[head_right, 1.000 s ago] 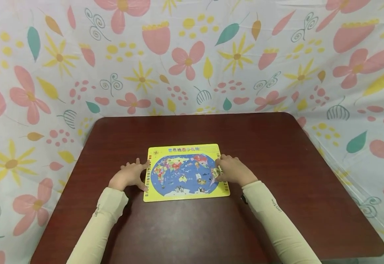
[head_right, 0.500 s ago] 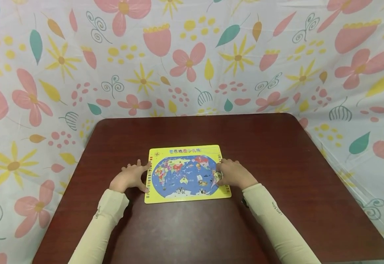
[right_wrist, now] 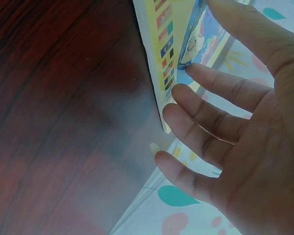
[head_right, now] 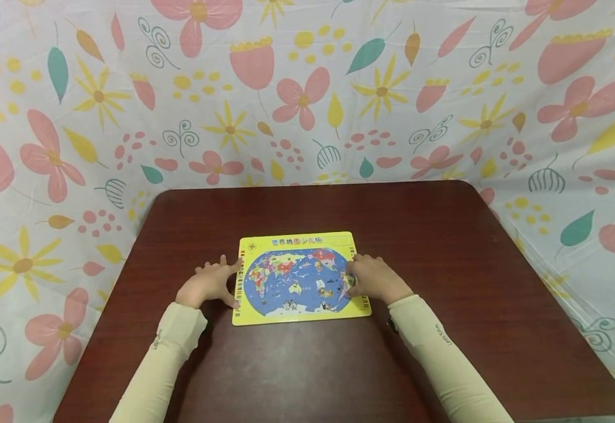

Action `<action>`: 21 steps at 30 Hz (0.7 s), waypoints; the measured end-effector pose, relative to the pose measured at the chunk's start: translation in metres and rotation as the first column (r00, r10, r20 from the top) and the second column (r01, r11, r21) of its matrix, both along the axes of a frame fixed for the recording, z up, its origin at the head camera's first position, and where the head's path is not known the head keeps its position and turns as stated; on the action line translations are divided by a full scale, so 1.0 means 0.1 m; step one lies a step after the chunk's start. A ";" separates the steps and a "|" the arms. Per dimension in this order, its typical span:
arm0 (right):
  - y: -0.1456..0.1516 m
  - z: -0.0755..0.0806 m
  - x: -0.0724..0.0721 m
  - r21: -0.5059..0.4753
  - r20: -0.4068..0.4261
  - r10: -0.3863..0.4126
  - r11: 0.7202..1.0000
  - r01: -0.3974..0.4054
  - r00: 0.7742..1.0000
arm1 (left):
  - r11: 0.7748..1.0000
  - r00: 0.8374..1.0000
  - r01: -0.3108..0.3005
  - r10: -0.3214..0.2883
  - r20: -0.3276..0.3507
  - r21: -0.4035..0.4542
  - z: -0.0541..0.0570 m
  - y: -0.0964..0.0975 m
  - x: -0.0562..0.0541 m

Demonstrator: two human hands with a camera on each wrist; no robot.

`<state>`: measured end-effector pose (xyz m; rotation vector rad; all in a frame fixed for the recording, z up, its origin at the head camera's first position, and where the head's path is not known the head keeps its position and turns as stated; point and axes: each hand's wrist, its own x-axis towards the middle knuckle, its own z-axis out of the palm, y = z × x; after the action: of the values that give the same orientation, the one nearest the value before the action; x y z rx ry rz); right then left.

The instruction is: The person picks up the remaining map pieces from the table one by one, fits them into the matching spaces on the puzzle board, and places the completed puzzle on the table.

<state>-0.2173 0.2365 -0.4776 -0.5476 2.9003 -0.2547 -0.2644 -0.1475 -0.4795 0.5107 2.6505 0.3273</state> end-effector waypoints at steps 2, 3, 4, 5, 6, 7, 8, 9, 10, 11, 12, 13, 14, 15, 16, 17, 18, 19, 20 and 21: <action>0.00 -0.01 0.00 -0.008 -0.002 -0.001 1.000 0.001 1.000 | 1.000 1.000 -0.001 0.001 0.002 0.000 0.01 0.00 0.01; 0.00 -0.01 0.01 -0.011 -0.003 -0.003 1.000 0.003 1.000 | 1.000 1.000 -0.002 0.002 0.002 -0.002 0.02 0.00 0.01; 0.00 -0.01 0.01 -0.014 -0.004 -0.005 1.000 0.005 1.000 | 1.000 1.000 -0.003 0.003 0.005 -0.002 0.03 0.00 0.01; 0.00 -0.01 0.01 -0.019 -0.004 -0.005 1.000 0.005 1.000 | 1.000 1.000 -0.005 0.005 0.006 -0.001 0.03 0.00 0.01; 0.00 -0.01 0.01 -0.020 -0.004 -0.007 1.000 0.007 1.000 | 1.000 1.000 -0.006 0.006 0.007 0.000 0.04 0.01 0.02; 0.00 -0.01 0.01 -0.020 -0.004 -0.009 1.000 0.009 1.000 | 1.000 1.000 -0.007 0.007 0.008 0.001 0.05 0.01 0.02; 0.00 -0.01 0.02 -0.020 -0.006 -0.009 1.000 0.009 1.000 | 1.000 1.000 -0.008 0.008 0.010 0.003 0.06 0.01 0.02; 0.00 -0.01 0.02 -0.018 -0.005 -0.014 1.000 0.014 1.000 | 1.000 1.000 -0.008 0.008 0.014 0.005 0.06 0.01 0.03; 0.00 0.00 0.03 -0.018 -0.003 -0.015 1.000 0.015 1.000 | 1.000 1.000 -0.008 0.008 0.017 0.008 0.07 0.00 0.03; 0.01 0.00 0.03 -0.019 -0.001 -0.017 1.000 0.017 1.000 | 1.000 1.000 -0.006 0.006 0.018 0.009 0.07 0.00 0.04; 0.01 0.00 0.04 -0.020 0.000 -0.016 1.000 0.016 1.000 | 1.000 1.000 -0.005 0.005 0.021 0.008 0.08 0.00 0.04; 0.01 0.01 0.04 -0.021 -0.002 -0.011 1.000 0.011 1.000 | 1.000 1.000 -0.004 0.004 0.023 0.008 0.08 0.00 0.04; 0.01 0.02 0.04 -0.025 -0.004 -0.005 1.000 0.005 1.000 | 1.000 1.000 -0.004 0.003 0.023 0.006 0.08 0.00 0.04; 0.02 0.02 0.04 -0.026 -0.008 0.000 1.000 0.000 1.000 | 1.000 1.000 -0.003 0.003 0.023 0.004 0.08 0.00 0.04; 0.02 0.02 0.05 -0.027 -0.012 0.005 1.000 -0.006 1.000 | 1.000 1.000 -0.003 0.003 0.022 0.003 0.08 0.00 0.03; 0.02 0.02 0.05 -0.029 -0.017 0.008 1.000 -0.008 1.000 | 1.000 1.000 -0.004 0.004 0.022 0.003 0.08 -0.01 0.03; 0.03 0.02 0.05 -0.029 -0.023 0.011 1.000 -0.012 1.000 | 1.000 1.000 -0.004 0.004 0.020 0.003 0.07 -0.01 0.02; 0.03 0.02 0.05 -0.029 -0.028 0.013 0.999 -0.013 1.000 | 1.000 1.000 -0.005 0.005 0.019 0.002 0.07 -0.01 0.02; 0.03 0.02 0.05 -0.030 -0.031 0.014 0.999 -0.015 0.999 | 1.000 1.000 -0.005 0.005 0.019 0.001 0.07 -0.01 0.01; 0.04 0.02 0.05 -0.029 -0.033 0.014 0.999 -0.015 0.999 | 1.000 1.000 -0.006 0.006 0.020 0.002 0.06 -0.01 0.01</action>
<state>-0.2121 0.2402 -0.4754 -0.5828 2.9272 -0.2891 -0.2633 -0.1483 -0.4733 0.4976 2.6334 0.3357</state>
